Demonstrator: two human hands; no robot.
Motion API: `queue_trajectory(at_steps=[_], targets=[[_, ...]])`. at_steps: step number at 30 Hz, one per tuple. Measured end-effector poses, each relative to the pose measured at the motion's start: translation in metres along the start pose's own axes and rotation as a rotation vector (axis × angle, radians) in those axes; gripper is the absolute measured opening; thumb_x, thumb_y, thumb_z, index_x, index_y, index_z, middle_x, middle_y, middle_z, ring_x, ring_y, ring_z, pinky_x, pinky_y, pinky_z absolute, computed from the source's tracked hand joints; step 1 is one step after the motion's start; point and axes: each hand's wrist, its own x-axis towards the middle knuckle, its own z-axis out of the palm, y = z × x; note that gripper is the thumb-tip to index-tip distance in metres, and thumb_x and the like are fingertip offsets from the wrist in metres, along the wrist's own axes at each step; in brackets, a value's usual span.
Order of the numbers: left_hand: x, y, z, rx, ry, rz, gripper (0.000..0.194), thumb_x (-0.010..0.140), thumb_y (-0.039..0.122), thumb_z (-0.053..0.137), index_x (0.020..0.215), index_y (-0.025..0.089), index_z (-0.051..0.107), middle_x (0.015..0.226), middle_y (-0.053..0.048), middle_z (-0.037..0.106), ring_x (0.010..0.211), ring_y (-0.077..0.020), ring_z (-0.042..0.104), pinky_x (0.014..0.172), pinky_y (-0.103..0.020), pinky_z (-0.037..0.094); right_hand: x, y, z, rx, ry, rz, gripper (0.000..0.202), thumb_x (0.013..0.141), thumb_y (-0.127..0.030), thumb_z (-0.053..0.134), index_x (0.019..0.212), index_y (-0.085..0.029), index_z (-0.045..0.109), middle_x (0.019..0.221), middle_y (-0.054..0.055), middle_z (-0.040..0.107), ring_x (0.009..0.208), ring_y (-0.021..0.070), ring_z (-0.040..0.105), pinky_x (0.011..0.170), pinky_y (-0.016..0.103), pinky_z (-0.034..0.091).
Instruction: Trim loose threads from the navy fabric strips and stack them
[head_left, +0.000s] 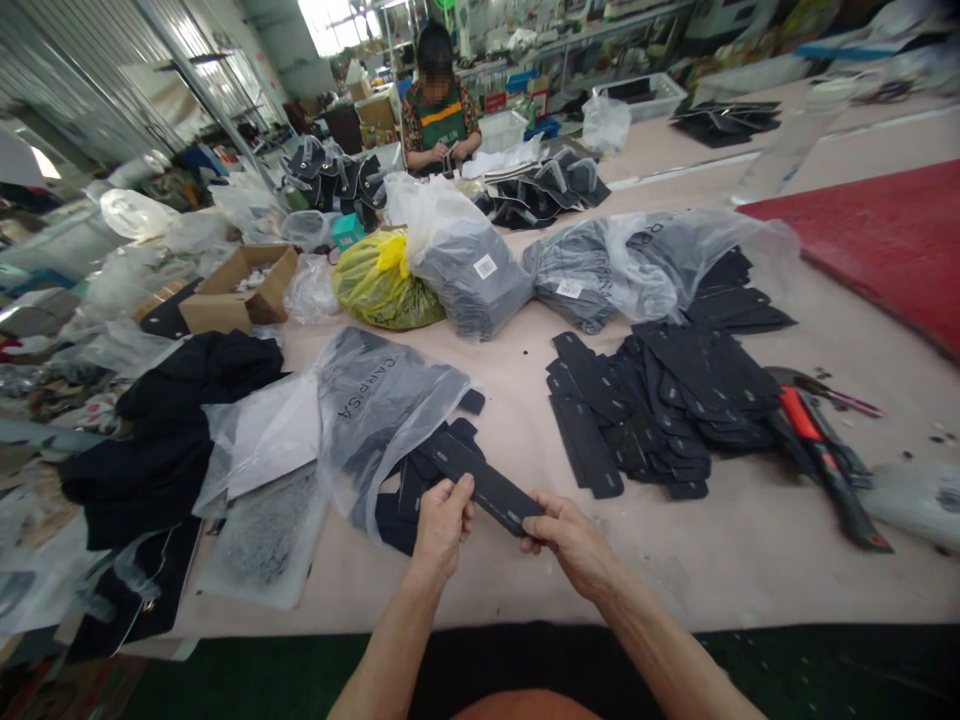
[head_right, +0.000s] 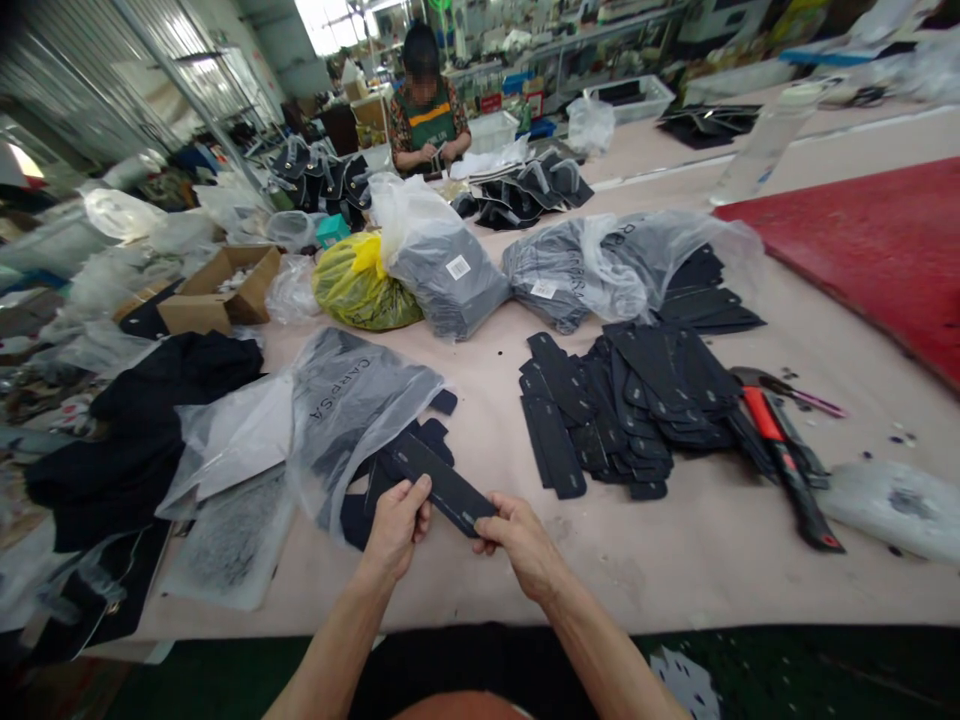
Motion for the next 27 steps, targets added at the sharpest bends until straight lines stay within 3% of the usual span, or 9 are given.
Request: queue_trajectory(at_steps=[4, 7, 11, 14, 17, 20, 22, 24, 27], targets=[[0.003, -0.002, -0.001, 0.034, -0.009, 0.003, 0.050, 0.072, 0.064, 0.063, 0.062, 0.019, 0.045, 0.049, 0.006, 0.044, 0.037, -0.0049, 0.036, 0.036, -0.019, 0.020, 0.001, 0.001, 0.004, 0.026, -0.016, 0.041, 0.015, 0.065, -0.027, 0.063, 0.074, -0.014, 0.062, 0.060, 0.000, 0.064, 0.046, 0.0092, 0.050, 0.050, 0.023, 0.035], [0.009, -0.006, -0.012, 0.192, 0.052, 0.042, 0.043, 0.078, 0.059, 0.058, 0.067, 0.018, 0.055, 0.050, 0.005, 0.046, 0.039, -0.0069, 0.037, 0.040, -0.020, 0.024, 0.007, -0.004, -0.005, 0.076, 0.128, 0.002, 0.019, 0.063, -0.029, 0.069, 0.073, -0.014, 0.063, 0.059, 0.001, 0.065, 0.045, 0.0089, 0.050, 0.047, 0.022, 0.034], [0.018, -0.009, -0.050, 0.539, 0.260, 0.218, 0.029, 0.081, 0.044, 0.059, 0.070, 0.018, 0.065, 0.058, -0.001, 0.058, 0.053, -0.0139, 0.051, 0.053, -0.025, 0.034, 0.018, -0.005, -0.035, 0.244, 0.470, -0.104, 0.034, 0.055, -0.034, 0.080, 0.077, -0.016, 0.063, 0.070, 0.003, 0.068, 0.053, 0.0124, 0.057, 0.048, 0.022, 0.040], [0.020, -0.010, -0.083, 0.735, 0.374, 0.268, 0.019, 0.082, 0.032, 0.056, 0.074, 0.019, 0.068, 0.064, -0.003, 0.063, 0.061, -0.0175, 0.056, 0.060, -0.027, 0.035, 0.026, 0.009, -0.043, 0.168, 0.526, -0.012, 0.038, 0.055, -0.040, 0.080, 0.080, -0.016, 0.064, 0.078, 0.007, 0.070, 0.059, 0.0174, 0.061, 0.050, 0.027, 0.044], [0.018, -0.016, -0.103, 0.832, 0.418, 0.238, 0.013, 0.082, 0.026, 0.058, 0.083, 0.020, 0.069, 0.064, -0.003, 0.062, 0.060, -0.0181, 0.056, 0.062, -0.028, 0.034, 0.034, 0.025, -0.019, -0.243, 0.344, -0.022, 0.030, 0.065, -0.039, 0.071, 0.085, -0.017, 0.065, 0.074, 0.006, 0.068, 0.062, 0.0203, 0.061, 0.056, 0.031, 0.045], [0.016, -0.027, -0.108, 0.833, 0.389, 0.223, 0.025, 0.078, 0.024, 0.063, 0.102, 0.020, 0.068, 0.060, 0.000, 0.058, 0.060, -0.0186, 0.056, 0.062, -0.028, 0.034, 0.043, 0.031, 0.028, -0.765, 0.148, -0.244, 0.028, 0.072, -0.028, 0.064, 0.098, -0.019, 0.065, 0.093, 0.008, 0.069, 0.084, 0.0234, 0.063, 0.076, 0.035, 0.047], [0.016, -0.034, -0.108, 0.789, 0.348, 0.227, 0.034, 0.075, 0.023, 0.066, 0.109, 0.019, 0.066, 0.059, 0.001, 0.056, 0.060, -0.0183, 0.055, 0.062, -0.027, 0.034, 0.051, 0.030, 0.059, -1.082, 0.090, -0.361, 0.035, 0.073, -0.026, 0.065, 0.107, -0.019, 0.063, 0.107, 0.011, 0.065, 0.098, 0.0266, 0.059, 0.086, 0.037, 0.044], [0.016, -0.038, -0.107, 0.727, 0.340, 0.239, 0.036, 0.073, 0.021, 0.067, 0.109, 0.019, 0.065, 0.058, 0.002, 0.056, 0.059, -0.0173, 0.054, 0.061, -0.026, 0.033, 0.059, 0.029, 0.084, -1.316, 0.057, -0.385, 0.037, 0.075, -0.031, 0.067, 0.109, -0.018, 0.062, 0.110, 0.013, 0.062, 0.102, 0.0296, 0.055, 0.088, 0.040, 0.042], [0.017, -0.041, -0.105, 0.624, 0.341, 0.230, 0.034, 0.070, 0.020, 0.066, 0.104, 0.017, 0.065, 0.056, 0.004, 0.054, 0.055, -0.0151, 0.052, 0.058, -0.025, 0.034, 0.070, 0.032, 0.107, -1.470, 0.072, -0.351, 0.030, 0.082, -0.041, 0.062, 0.102, -0.018, 0.062, 0.107, 0.015, 0.060, 0.102, 0.0315, 0.053, 0.086, 0.042, 0.040]])
